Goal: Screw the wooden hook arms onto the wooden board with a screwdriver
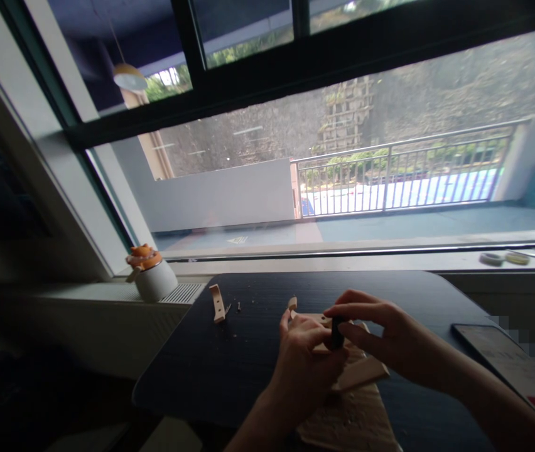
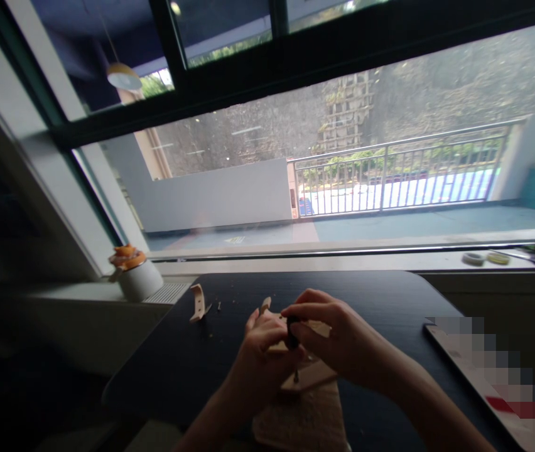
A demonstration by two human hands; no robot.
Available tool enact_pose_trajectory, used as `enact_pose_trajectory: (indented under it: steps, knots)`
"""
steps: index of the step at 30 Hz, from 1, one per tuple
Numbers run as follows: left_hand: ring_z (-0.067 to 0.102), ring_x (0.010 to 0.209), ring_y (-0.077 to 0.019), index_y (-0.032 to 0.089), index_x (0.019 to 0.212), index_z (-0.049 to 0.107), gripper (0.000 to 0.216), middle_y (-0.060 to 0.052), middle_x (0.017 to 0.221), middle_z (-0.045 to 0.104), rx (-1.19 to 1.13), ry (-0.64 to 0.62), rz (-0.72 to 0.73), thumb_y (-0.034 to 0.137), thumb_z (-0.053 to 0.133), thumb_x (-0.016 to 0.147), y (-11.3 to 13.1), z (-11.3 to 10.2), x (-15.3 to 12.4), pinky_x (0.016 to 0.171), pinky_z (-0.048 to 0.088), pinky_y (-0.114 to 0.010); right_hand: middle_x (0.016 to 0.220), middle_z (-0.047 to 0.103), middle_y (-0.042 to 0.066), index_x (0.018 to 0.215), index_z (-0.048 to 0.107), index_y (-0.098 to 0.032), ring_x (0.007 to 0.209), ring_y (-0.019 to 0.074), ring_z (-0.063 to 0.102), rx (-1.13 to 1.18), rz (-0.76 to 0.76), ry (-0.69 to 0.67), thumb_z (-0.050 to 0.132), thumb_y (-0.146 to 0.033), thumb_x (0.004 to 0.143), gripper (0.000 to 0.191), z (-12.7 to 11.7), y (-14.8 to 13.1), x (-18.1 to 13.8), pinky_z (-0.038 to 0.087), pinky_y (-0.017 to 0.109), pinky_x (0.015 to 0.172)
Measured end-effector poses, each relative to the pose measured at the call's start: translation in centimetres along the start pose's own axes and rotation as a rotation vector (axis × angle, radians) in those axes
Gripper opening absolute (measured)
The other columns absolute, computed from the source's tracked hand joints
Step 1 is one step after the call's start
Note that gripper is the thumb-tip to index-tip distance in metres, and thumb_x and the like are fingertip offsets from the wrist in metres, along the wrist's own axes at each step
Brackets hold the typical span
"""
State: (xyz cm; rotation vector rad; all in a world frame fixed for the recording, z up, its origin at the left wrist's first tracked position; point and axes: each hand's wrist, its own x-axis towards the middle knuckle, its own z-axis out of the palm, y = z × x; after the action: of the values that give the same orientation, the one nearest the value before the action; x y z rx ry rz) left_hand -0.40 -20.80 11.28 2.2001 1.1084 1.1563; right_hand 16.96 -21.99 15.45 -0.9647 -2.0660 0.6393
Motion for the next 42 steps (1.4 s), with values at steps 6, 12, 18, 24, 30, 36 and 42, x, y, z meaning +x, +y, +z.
enact_pose_trajectory:
  steps: [6, 12, 18, 24, 30, 36, 42]
  knots:
    - [0.062, 0.091, -0.0202, 0.020, 0.063, 0.063, 0.016, 0.002, 0.081, 0.069, -0.005, -0.002, -0.003, 0.010, 0.074, 0.067, -0.1, 0.0, -0.1, 0.110, 0.019, -0.058, 0.098, 0.063, 0.006, 0.102, 0.070, -0.021, 0.087, 0.0171, 0.063, 0.017, 0.000, -0.005, 0.054, -0.027, 0.092, 0.020, 0.0, 0.2, 0.1, 0.049, 0.028, 0.077]
    - [0.062, 0.094, -0.0213, 0.023, 0.069, 0.067, 0.014, 0.001, 0.082, 0.070, 0.001, -0.023, -0.016, 0.010, 0.074, 0.068, 0.2, -0.2, -0.1, 0.110, 0.019, -0.058, 0.095, 0.064, 0.006, 0.096, 0.072, -0.020, 0.085, 0.0173, 0.063, -0.007, 0.022, 0.016, 0.058, -0.028, 0.090, 0.017, 0.3, -0.1, 0.3, 0.049, 0.028, 0.075]
    - [0.062, 0.096, -0.0216, 0.024, 0.071, 0.069, 0.013, 0.001, 0.086, 0.071, -0.017, -0.016, -0.019, 0.013, 0.074, 0.069, 0.2, -0.2, -0.1, 0.112, 0.018, -0.058, 0.106, 0.065, 0.006, 0.110, 0.069, -0.023, 0.092, 0.0192, 0.063, -0.024, 0.014, 0.003, 0.056, -0.026, 0.090, 0.025, -0.2, -0.1, 0.3, 0.050, 0.030, 0.081]
    - [0.062, 0.095, -0.0210, 0.024, 0.072, 0.070, 0.014, 0.001, 0.086, 0.070, -0.022, -0.024, -0.020, 0.011, 0.073, 0.069, 0.1, -0.2, -0.1, 0.111, 0.017, -0.058, 0.102, 0.066, 0.006, 0.100, 0.071, -0.021, 0.091, 0.0183, 0.063, 0.020, 0.029, -0.016, 0.056, -0.027, 0.090, 0.019, -0.4, -0.5, 0.3, 0.049, 0.028, 0.080]
    - [0.063, 0.096, -0.0214, 0.026, 0.076, 0.071, 0.015, 0.001, 0.089, 0.072, -0.017, -0.033, -0.023, 0.012, 0.073, 0.069, 0.2, -0.2, -0.1, 0.111, 0.016, -0.058, 0.096, 0.066, 0.003, 0.095, 0.072, -0.022, 0.087, 0.0168, 0.062, -0.013, 0.046, -0.010, 0.059, -0.024, 0.087, 0.015, -0.2, -0.4, 0.4, 0.047, 0.028, 0.078]
    - [0.062, 0.097, -0.0216, 0.026, 0.075, 0.071, 0.016, 0.002, 0.089, 0.072, -0.029, -0.019, -0.027, 0.011, 0.072, 0.069, 0.1, -0.1, -0.2, 0.111, 0.016, -0.059, 0.106, 0.067, 0.004, 0.111, 0.069, -0.024, 0.093, 0.0182, 0.062, -0.086, 0.043, -0.028, 0.058, -0.027, 0.089, 0.025, -0.7, -0.9, 0.6, 0.048, 0.029, 0.081]
    - [0.062, 0.097, -0.0214, 0.023, 0.074, 0.069, 0.011, 0.001, 0.090, 0.071, -0.011, -0.034, -0.014, 0.013, 0.071, 0.070, -0.1, -0.1, -0.2, 0.111, 0.016, -0.057, 0.103, 0.068, 0.004, 0.104, 0.072, -0.022, 0.094, 0.0178, 0.063, -0.002, -0.010, -0.113, 0.052, -0.024, 0.093, 0.023, -1.3, -1.2, 0.8, 0.048, 0.026, 0.080]
